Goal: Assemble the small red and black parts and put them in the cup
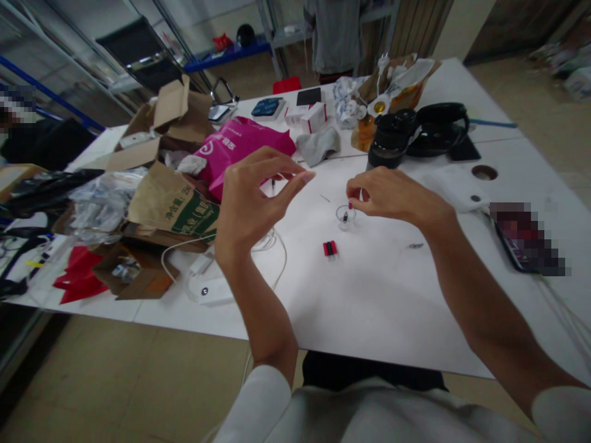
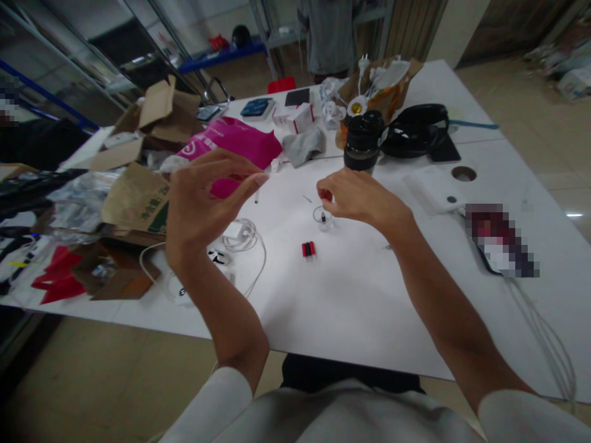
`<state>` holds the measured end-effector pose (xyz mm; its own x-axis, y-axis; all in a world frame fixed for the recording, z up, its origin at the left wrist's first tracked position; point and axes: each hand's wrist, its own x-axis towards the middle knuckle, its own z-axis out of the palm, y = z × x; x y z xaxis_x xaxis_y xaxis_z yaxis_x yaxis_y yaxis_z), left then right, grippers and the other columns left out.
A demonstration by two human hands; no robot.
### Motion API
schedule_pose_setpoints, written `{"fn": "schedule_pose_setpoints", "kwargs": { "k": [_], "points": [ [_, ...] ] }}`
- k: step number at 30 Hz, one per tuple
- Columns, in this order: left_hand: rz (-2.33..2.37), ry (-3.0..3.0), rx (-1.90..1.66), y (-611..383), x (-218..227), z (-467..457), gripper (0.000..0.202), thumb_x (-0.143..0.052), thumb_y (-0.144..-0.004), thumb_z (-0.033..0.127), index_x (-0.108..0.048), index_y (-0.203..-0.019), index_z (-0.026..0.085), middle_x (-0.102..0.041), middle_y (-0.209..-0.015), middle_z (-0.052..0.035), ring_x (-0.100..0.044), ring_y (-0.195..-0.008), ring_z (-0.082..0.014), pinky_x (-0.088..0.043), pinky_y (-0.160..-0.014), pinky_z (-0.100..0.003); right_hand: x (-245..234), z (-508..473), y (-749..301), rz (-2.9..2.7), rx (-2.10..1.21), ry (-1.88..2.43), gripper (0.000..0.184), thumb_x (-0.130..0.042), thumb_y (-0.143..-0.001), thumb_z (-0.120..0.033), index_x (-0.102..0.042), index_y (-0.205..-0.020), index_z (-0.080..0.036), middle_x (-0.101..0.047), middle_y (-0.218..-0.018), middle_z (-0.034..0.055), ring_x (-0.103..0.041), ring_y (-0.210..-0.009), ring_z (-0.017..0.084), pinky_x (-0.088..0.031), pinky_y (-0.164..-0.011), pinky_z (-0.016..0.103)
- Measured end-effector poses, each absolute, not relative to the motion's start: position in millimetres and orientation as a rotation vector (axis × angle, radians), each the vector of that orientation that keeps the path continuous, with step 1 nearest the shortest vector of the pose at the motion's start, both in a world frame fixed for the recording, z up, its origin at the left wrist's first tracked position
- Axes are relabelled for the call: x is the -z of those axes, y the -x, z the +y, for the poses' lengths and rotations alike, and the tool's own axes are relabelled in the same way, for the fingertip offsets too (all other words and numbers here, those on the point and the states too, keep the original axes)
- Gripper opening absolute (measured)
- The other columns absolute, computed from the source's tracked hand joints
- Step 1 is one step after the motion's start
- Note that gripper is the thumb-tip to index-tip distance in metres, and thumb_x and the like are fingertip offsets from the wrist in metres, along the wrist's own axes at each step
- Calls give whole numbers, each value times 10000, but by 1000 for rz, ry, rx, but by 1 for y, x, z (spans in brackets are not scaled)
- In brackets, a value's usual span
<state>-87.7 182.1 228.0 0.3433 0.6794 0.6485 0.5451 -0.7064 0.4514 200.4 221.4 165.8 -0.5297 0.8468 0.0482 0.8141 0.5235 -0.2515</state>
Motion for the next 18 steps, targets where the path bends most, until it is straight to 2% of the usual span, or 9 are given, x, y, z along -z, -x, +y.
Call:
{"fn": "schedule_pose_setpoints", "kwargs": {
  "k": [3, 8, 13, 18],
  "points": [
    [1132, -2426, -1290, 88, -228, 182, 250, -910, -1035, 573, -884, -1008, 326, -862, -1022, -8, -788, -899, -240, -632, -792, -461, -165, 221, -200, -2610, -287, 1422, 215, -681, -1066, -309, -861, -1126, -210, -863, -1107, 103, -720, -935, 263, -407, -755, 370],
    [1153, -2390, -1222, 91, -227, 182, 294, -810, -1078, 666, -886, -1082, 382, -857, -1080, -13, -794, -996, -287, -650, -884, -523, -163, 224, -200, -2655, -334, 1438, 215, -681, -1057, -293, -867, -1121, -206, -864, -1094, 110, -713, -908, 254, -398, -751, 369],
    [1104, -2394, -1261, 91, -226, 183, 342, -855, -1015, 722, -876, -1063, 384, -862, -1043, -16, -792, -989, -290, -685, -840, -506, -158, 228, -199, -2695, -387, 1488, 200, -680, -1021, -240, -866, -1086, -211, -870, -1116, 113, -732, -955, 266, -394, -728, 365],
    [1078, -2406, -1280, 90, -225, 185, 314, -848, -1026, 703, -884, -1043, 392, -858, -1017, -22, -798, -944, -288, -720, -844, -515, -151, 231, -196, -2736, -398, 1509, 237, -644, -1020, -190, -867, -1099, -211, -868, -1183, 123, -758, -1035, 285, -390, -721, 363]
  ]
}}
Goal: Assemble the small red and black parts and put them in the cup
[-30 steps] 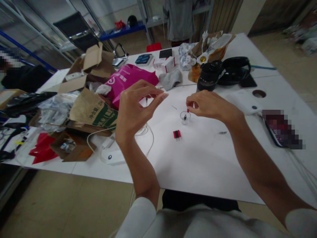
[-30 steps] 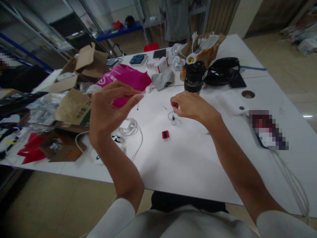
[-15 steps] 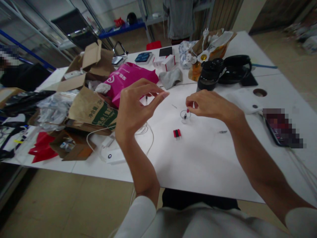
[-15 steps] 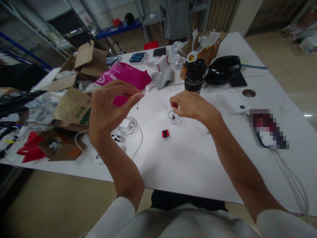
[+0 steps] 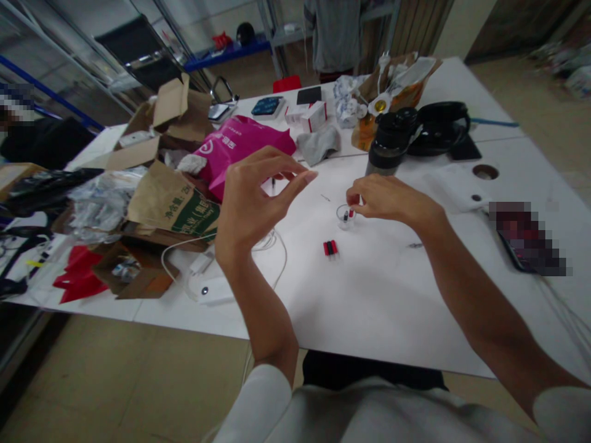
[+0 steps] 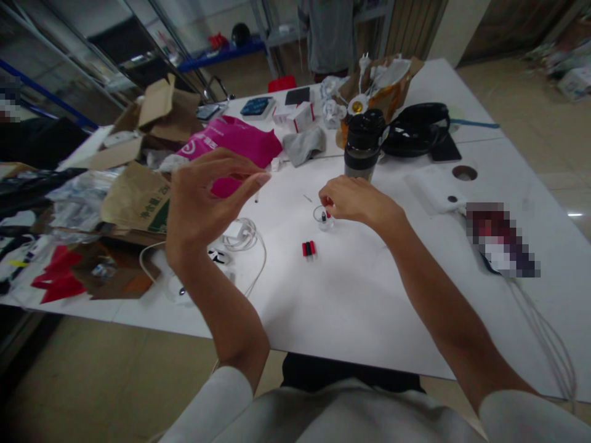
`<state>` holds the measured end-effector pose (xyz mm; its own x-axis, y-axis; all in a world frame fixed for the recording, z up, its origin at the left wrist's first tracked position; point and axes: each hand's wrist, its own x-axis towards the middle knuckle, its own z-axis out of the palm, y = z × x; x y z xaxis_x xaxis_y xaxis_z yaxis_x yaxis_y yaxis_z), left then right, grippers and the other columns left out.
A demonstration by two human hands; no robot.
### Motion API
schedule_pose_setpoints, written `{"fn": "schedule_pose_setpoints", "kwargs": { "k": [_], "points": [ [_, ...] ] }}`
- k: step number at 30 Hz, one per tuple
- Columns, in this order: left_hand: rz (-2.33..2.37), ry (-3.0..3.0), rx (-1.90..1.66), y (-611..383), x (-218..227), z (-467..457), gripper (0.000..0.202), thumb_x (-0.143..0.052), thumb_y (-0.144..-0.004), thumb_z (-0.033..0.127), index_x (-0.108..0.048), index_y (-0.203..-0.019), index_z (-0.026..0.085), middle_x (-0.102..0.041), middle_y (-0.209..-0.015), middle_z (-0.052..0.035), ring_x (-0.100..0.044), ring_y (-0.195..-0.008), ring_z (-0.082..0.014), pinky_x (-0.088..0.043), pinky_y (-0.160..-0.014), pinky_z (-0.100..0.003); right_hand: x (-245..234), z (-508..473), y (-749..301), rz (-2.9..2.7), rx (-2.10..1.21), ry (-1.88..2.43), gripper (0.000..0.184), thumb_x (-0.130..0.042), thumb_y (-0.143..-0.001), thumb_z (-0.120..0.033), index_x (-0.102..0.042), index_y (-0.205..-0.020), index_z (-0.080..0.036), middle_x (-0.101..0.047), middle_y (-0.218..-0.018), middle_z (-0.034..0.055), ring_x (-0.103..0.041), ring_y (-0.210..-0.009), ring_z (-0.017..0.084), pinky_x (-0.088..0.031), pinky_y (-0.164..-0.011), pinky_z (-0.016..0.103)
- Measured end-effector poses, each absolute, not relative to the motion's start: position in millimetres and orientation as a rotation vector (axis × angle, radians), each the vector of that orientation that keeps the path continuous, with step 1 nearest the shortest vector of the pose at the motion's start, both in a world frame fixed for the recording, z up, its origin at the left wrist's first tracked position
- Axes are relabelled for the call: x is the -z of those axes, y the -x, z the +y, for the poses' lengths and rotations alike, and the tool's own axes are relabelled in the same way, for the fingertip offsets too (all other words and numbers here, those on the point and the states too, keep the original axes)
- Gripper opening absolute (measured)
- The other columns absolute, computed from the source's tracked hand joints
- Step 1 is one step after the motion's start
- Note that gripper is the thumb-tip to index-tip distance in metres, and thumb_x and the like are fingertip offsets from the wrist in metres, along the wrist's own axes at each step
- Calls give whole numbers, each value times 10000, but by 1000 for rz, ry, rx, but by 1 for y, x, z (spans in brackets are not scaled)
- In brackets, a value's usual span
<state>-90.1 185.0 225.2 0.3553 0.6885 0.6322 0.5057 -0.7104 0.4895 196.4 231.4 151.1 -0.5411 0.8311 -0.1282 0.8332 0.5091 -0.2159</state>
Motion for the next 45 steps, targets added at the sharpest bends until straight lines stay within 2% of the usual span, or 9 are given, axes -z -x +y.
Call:
{"fn": "schedule_pose_setpoints", "kwargs": {
  "k": [8, 14, 21, 27, 31, 38, 41, 45],
  "points": [
    [1115, -2415, -1268, 89, -227, 182, 240, -872, -1035, 630, -886, -1030, 390, -854, -1013, -11, -802, -917, -273, -720, -839, -486, -143, 233, -191, 2679, 399, -1491, 230, -652, -1016, -169, -862, -1101, -212, -841, -1242, 136, -753, -1068, 295, -423, -759, 366],
    [1129, -2479, -1307, 88, -228, 181, 230, -917, -1044, 498, -887, -986, 277, -868, -982, -21, -797, -854, -218, -618, -742, -413, -139, 235, -191, 2692, 409, -1471, 227, -650, -1017, -159, -858, -1093, -212, -834, -1225, 130, -748, -1060, 285, -432, -761, 356],
    [1121, -2464, -1288, 89, -228, 182, 219, -906, -1050, 523, -888, -1017, 308, -871, -996, -18, -798, -871, -226, -626, -764, -444, -141, 234, -190, 2665, 436, -1501, 217, -673, -1017, -174, -874, -1082, -224, -845, -1226, 127, -755, -1049, 284, -467, -777, 354],
    [1143, -2439, -1254, 88, -229, 183, 298, -849, -1062, 642, -882, -1005, 352, -866, -993, -13, -775, -877, -251, -662, -804, -497, -140, 236, -191, 2683, 451, -1472, 218, -671, -997, -158, -862, -1089, -209, -844, -1214, 134, -759, -1037, 285, -445, -757, 359],
    [1149, -2430, -1249, 88, -229, 182, 338, -848, -1047, 679, -871, -987, 347, -856, -987, -17, -773, -884, -249, -644, -797, -485, -138, 237, -192, 2685, 452, -1472, 206, -673, -996, -175, -854, -1086, -215, -846, -1203, 124, -753, -1034, 277, -434, -756, 354],
    [1122, -2460, -1290, 88, -227, 181, 264, -887, -1059, 553, -878, -986, 300, -859, -977, -24, -785, -858, -226, -612, -748, -433, -141, 236, -193, 2698, 475, -1463, 195, -690, -994, -188, -859, -1084, -226, -852, -1184, 108, -751, -1021, 270, -454, -772, 347],
    [1147, -2451, -1279, 87, -229, 180, 301, -856, -1080, 569, -875, -980, 286, -863, -984, -32, -788, -871, -220, -629, -753, -426, -144, 235, -195, 2708, 483, -1474, 202, -688, -995, -194, -861, -1094, -227, -853, -1197, 110, -758, -1041, 278, -460, -787, 353],
    [1144, -2408, -1269, 85, -227, 182, 332, -876, -1052, 592, -876, -961, 273, -865, -970, -57, -786, -860, -247, -650, -756, -460, -150, 231, -208, 2816, 464, -1508, 214, -682, -1039, -305, -862, -1121, -222, -858, -1190, 116, -754, -1043, 291, -487, -817, 372]
  ]
}}
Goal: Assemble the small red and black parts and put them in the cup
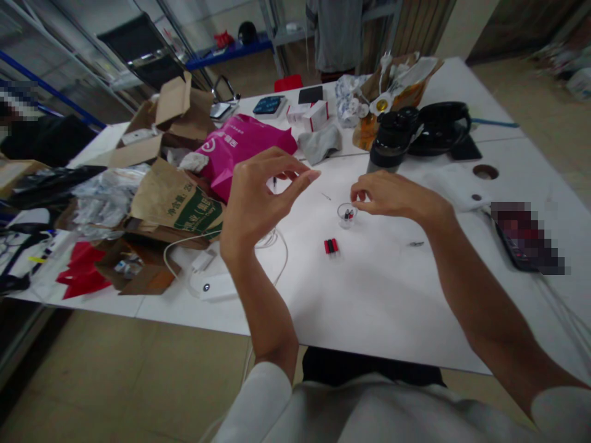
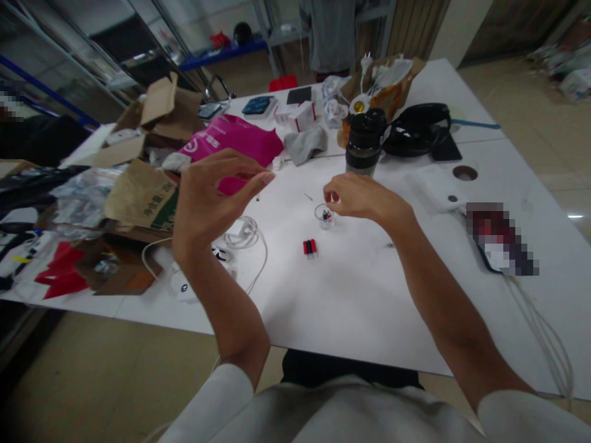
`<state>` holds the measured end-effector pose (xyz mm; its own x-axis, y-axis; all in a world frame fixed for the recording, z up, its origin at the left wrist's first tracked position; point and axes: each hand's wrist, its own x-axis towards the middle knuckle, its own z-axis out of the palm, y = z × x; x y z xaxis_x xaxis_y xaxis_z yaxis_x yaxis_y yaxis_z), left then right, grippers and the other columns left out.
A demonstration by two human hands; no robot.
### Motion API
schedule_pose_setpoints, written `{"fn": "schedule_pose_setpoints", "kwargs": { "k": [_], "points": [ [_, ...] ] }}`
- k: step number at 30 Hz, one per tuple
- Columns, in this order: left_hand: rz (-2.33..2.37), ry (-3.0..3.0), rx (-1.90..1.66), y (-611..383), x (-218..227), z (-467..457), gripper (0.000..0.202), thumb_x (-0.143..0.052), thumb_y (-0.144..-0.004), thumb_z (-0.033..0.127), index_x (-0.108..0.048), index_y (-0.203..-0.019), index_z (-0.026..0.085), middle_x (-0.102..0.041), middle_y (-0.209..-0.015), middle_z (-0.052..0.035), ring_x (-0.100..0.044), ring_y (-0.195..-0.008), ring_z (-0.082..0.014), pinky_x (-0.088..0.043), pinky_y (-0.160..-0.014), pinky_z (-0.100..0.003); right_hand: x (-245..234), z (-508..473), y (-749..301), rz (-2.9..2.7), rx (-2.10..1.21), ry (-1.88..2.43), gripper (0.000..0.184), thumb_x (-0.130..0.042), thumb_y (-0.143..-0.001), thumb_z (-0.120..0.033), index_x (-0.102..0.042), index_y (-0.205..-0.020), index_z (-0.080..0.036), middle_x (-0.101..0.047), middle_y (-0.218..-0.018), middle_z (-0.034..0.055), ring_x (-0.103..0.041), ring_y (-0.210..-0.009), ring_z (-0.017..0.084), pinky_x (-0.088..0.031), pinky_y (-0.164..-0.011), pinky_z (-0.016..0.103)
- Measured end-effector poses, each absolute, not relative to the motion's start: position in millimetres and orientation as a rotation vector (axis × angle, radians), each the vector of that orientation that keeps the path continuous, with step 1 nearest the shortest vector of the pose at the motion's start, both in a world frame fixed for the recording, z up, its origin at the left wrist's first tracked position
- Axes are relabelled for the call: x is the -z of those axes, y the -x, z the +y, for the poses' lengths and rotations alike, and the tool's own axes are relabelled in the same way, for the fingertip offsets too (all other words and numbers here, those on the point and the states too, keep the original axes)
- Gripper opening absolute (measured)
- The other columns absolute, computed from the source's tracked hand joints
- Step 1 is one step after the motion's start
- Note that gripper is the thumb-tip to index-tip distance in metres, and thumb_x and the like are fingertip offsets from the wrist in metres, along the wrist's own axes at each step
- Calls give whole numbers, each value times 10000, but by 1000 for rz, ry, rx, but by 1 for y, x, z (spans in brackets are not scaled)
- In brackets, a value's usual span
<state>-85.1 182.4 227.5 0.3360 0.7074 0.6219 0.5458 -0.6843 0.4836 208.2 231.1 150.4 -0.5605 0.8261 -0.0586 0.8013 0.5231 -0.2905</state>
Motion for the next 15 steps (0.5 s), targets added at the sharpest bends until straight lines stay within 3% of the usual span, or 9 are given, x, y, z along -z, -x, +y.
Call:
{"fn": "schedule_pose_setpoints", "kwargs": {
  "k": [4, 9, 13, 15],
  "points": [
    [1088, -2317, -1050, 84, -203, 188, 240, -860, -1050, 551, -890, -1021, 314, -880, -1016, -54, -796, -909, -274, -681, -844, -492, -148, 222, -240, -2484, -400, 1453, 257, -662, -1049, -389, -838, -1134, -223, -858, -1131, 103, -751, -984, 278, -524, -851, 383],
    [1173, -2164, -782, 83, -119, 176, 251, -851, -1065, 486, -861, -1097, 238, -878, -1068, -84, -823, -964, -265, -694, -941, -460, -114, 192, -297, -2393, -480, 1477, 241, -649, -1025, -431, -792, -1058, -239, -845, -1049, 101, -765, -946, 299, -579, -915, 441],
    [1258, -2165, -784, 87, -45, 151, 501, -997, -947, 455, -814, -1368, 254, -816, -1435, -134, -764, -1377, -350, -598, -1271, -578, -73, 157, -333, -2278, -615, 1490, 273, -710, -1000, -542, -787, -1065, -288, -849, -1164, 124, -796, -1044, 355, -626, -992, 520],
    [1278, -2142, -795, 89, -21, 140, 681, -1055, -883, 448, -774, -1480, 278, -755, -1574, -142, -696, -1507, -372, -538, -1351, -620, -55, 143, -341, -2228, -664, 1520, 291, -751, -970, -571, -805, -1087, -310, -844, -1225, 139, -803, -1117, 384, -634, -1055, 557]
  ]
}}
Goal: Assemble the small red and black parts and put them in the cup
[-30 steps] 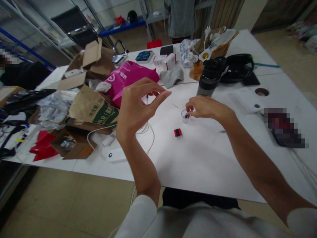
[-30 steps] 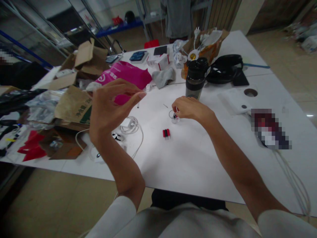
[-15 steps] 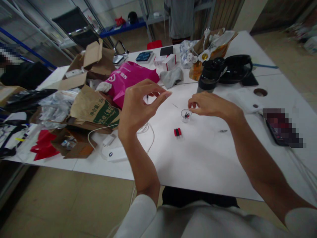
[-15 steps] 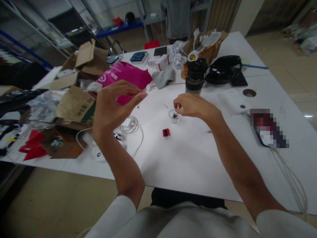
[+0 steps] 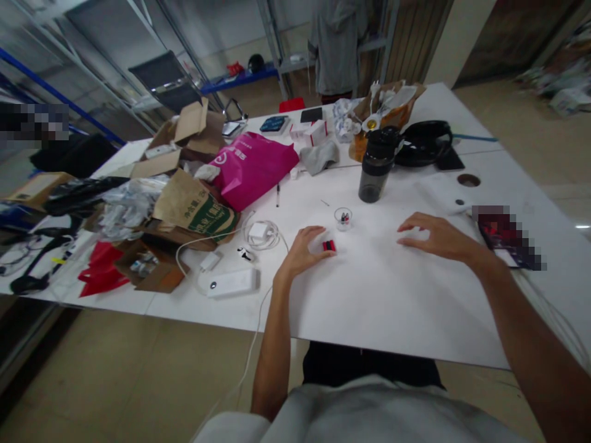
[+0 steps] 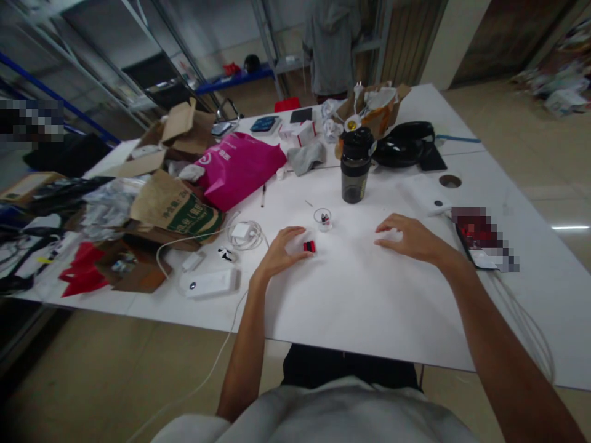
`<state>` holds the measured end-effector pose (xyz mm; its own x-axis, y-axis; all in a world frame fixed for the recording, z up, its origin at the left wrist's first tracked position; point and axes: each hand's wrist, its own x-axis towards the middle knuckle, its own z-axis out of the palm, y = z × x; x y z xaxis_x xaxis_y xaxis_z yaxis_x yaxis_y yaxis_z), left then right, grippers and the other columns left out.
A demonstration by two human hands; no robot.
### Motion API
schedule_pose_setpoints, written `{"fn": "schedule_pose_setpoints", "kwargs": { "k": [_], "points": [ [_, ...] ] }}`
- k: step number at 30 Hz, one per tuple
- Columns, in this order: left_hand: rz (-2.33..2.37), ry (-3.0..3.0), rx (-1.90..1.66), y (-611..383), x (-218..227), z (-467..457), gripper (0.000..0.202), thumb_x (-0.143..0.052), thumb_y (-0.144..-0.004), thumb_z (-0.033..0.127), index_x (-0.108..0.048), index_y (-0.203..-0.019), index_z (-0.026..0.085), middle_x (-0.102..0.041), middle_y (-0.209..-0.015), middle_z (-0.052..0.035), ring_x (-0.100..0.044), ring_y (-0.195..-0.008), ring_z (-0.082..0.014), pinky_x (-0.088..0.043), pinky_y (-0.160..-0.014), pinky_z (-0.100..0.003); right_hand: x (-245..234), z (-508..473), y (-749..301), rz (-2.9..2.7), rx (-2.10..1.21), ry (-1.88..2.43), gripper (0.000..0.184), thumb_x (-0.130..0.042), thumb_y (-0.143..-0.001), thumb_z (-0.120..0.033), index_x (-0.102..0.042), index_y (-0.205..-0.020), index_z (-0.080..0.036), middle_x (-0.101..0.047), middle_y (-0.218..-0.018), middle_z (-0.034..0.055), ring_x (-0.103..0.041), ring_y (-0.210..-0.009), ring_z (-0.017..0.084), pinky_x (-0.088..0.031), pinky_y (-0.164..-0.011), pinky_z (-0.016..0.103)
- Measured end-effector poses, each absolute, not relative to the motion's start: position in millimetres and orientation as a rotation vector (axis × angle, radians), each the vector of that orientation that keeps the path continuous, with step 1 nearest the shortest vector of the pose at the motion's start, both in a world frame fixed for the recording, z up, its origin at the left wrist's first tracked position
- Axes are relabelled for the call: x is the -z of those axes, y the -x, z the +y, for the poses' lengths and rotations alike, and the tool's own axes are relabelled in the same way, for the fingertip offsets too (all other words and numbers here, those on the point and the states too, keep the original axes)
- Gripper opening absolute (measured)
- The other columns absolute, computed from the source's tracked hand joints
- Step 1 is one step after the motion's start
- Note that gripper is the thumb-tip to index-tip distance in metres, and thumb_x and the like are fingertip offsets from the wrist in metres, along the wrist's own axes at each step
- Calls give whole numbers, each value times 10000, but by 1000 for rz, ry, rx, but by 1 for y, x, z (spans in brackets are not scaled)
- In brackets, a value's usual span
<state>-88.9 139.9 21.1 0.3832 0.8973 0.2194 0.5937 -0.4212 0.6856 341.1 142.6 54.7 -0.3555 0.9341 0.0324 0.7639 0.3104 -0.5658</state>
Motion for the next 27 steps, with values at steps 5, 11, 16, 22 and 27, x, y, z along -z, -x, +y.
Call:
{"fn": "schedule_pose_setpoints", "kwargs": {
  "k": [5, 11, 16, 22, 27],
  "points": [
    [1271, -2139, -777, 95, 2, 127, 880, -1141, -759, 444, -763, -1545, 330, -716, -1660, -135, -617, -1613, -406, -490, -1395, -679, -30, 130, -347, -2200, -670, 1491, 290, -746, -940, -605, -804, -989, -324, -835, -1197, 154, -786, -1200, 422, -590, -1181, 628],
    [1253, -2144, -778, 98, 3, 124, 750, -1107, -819, 404, -803, -1502, 335, -730, -1663, -120, -593, -1659, -399, -489, -1397, -710, -28, 132, -348, -2193, -701, 1447, 323, -719, -971, -635, -771, -901, -324, -829, -1113, 141, -774, -1131, 416, -584, -1144, 638],
    [1262, -2113, -811, 97, 4, 123, 648, -1096, -836, 390, -847, -1430, 315, -745, -1641, -131, -607, -1652, -395, -493, -1401, -691, -32, 128, -343, -2190, -707, 1428, 257, -709, -993, -582, -766, -914, -344, -831, -1129, 123, -775, -1155, 414, -577, -1159, 631],
    [1198, -2028, -974, 99, 1, 123, 603, -1058, -887, 423, -843, -1430, 274, -741, -1640, -158, -610, -1646, -384, -475, -1401, -668, -36, 126, -341, -2045, -746, 1390, 341, -752, -1017, -660, -797, -928, -334, -829, -1145, 120, -777, -1150, 402, -580, -1159, 619],
    [1100, -1634, -1321, 97, -7, 125, 667, -1089, -838, 484, -866, -1425, 261, -826, -1459, -143, -751, -1419, -335, -524, -1317, -540, -31, 125, -336, -1709, -729, 1296, 453, -907, -904, -761, -863, -939, -312, -843, -1073, 80, -785, -1052, 325, -628, -1050, 525]
  ]
}}
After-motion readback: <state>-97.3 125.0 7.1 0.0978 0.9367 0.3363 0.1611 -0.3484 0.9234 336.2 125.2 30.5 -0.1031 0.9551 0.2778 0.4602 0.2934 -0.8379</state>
